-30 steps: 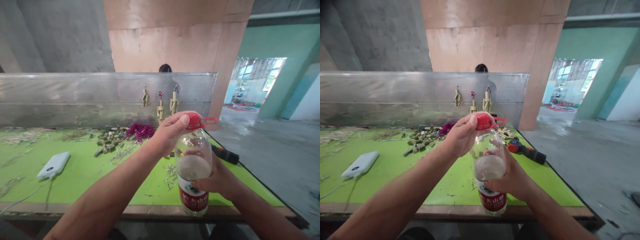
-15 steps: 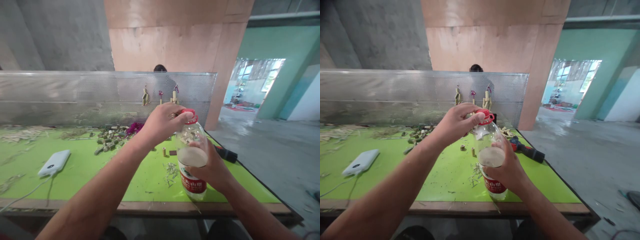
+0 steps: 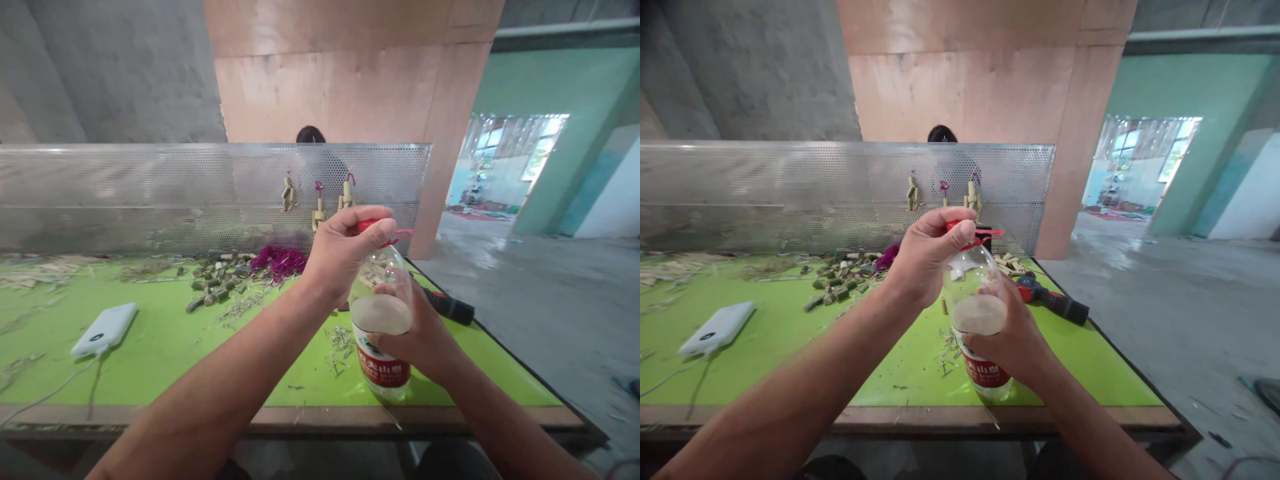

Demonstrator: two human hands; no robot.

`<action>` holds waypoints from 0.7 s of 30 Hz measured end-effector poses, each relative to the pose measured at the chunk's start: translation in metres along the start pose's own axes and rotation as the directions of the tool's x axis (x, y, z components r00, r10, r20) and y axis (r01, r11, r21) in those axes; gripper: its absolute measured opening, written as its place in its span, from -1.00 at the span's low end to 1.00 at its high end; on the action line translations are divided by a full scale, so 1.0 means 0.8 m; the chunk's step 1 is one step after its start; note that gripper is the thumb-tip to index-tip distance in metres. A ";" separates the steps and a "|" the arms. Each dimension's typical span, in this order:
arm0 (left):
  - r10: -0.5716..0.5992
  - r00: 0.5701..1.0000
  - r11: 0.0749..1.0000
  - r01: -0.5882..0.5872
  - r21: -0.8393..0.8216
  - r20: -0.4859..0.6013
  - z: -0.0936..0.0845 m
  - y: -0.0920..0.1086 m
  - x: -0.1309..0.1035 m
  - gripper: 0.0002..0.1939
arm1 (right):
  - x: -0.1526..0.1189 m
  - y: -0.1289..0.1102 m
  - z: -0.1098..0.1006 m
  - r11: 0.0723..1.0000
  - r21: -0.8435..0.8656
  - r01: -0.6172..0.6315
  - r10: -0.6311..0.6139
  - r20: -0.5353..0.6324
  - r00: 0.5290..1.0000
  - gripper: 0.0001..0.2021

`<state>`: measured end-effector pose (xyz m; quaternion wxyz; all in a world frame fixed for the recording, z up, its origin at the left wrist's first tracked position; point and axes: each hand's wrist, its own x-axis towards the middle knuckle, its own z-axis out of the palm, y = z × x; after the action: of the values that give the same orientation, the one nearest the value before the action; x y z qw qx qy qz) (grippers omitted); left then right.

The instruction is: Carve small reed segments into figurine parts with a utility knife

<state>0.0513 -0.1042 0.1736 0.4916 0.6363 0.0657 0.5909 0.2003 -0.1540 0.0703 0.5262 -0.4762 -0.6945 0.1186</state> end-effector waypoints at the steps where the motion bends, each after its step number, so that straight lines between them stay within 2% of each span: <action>1: -0.008 1.000 1.000 0.008 0.008 0.026 0.000 0.002 0.000 -0.68 | 0.000 -0.001 -0.001 1.000 0.001 -0.019 0.019 0.007 1.000 -0.02; 5: -0.036 0.967 0.999 0.038 0.000 0.252 -0.014 0.012 0.002 -0.62 | -0.002 -0.009 -0.006 0.997 0.014 -0.075 0.075 0.026 0.997 -0.07; 7: -0.031 0.958 0.999 0.039 -0.021 0.286 -0.020 0.014 0.002 -0.64 | -0.003 -0.013 -0.006 0.996 0.025 -0.091 0.090 0.034 0.995 -0.08; 9: -0.001 0.978 0.999 0.009 -0.038 0.210 -0.017 0.014 0.000 -0.70 | -0.002 -0.015 -0.003 0.996 0.025 -0.085 0.084 0.035 0.996 -0.07; 11: 0.027 0.997 0.998 -0.023 -0.054 0.079 -0.009 0.016 -0.002 -0.74 | -0.002 -0.018 0.002 0.997 0.011 -0.073 0.072 0.026 0.997 -0.04; 13: 0.038 0.999 0.996 -0.040 -0.078 -0.029 -0.002 0.019 -0.001 -0.73 | -0.002 -0.021 0.005 0.997 0.003 -0.078 0.078 0.017 0.997 -0.01; 15: 0.079 0.988 0.991 -0.093 -0.099 -0.133 -0.003 0.021 0.004 -0.73 | -0.004 -0.024 0.006 0.996 -0.008 -0.089 0.089 0.010 0.996 -0.03; 18: 0.140 0.952 0.987 -0.157 -0.043 -0.272 -0.032 0.004 0.012 -0.72 | -0.009 -0.027 0.000 0.998 -0.039 -0.051 0.051 0.015 0.999 -0.09; 19: 0.133 0.946 0.991 -0.134 0.016 -0.295 -0.047 -0.008 0.012 -0.72 | -0.011 -0.027 -0.004 0.999 -0.041 -0.026 0.027 0.013 1.000 -0.11; 21: 0.062 0.937 0.979 0.010 0.202 -0.344 -0.084 -0.040 0.005 -0.74 | -0.013 -0.028 -0.012 1.000 -0.010 0.026 -0.026 -0.007 1.000 -0.10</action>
<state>0.0133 -0.0486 0.1419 0.3974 0.5689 0.2025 0.6910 0.1960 -0.1772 0.0828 0.5278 -0.4699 -0.6995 0.1067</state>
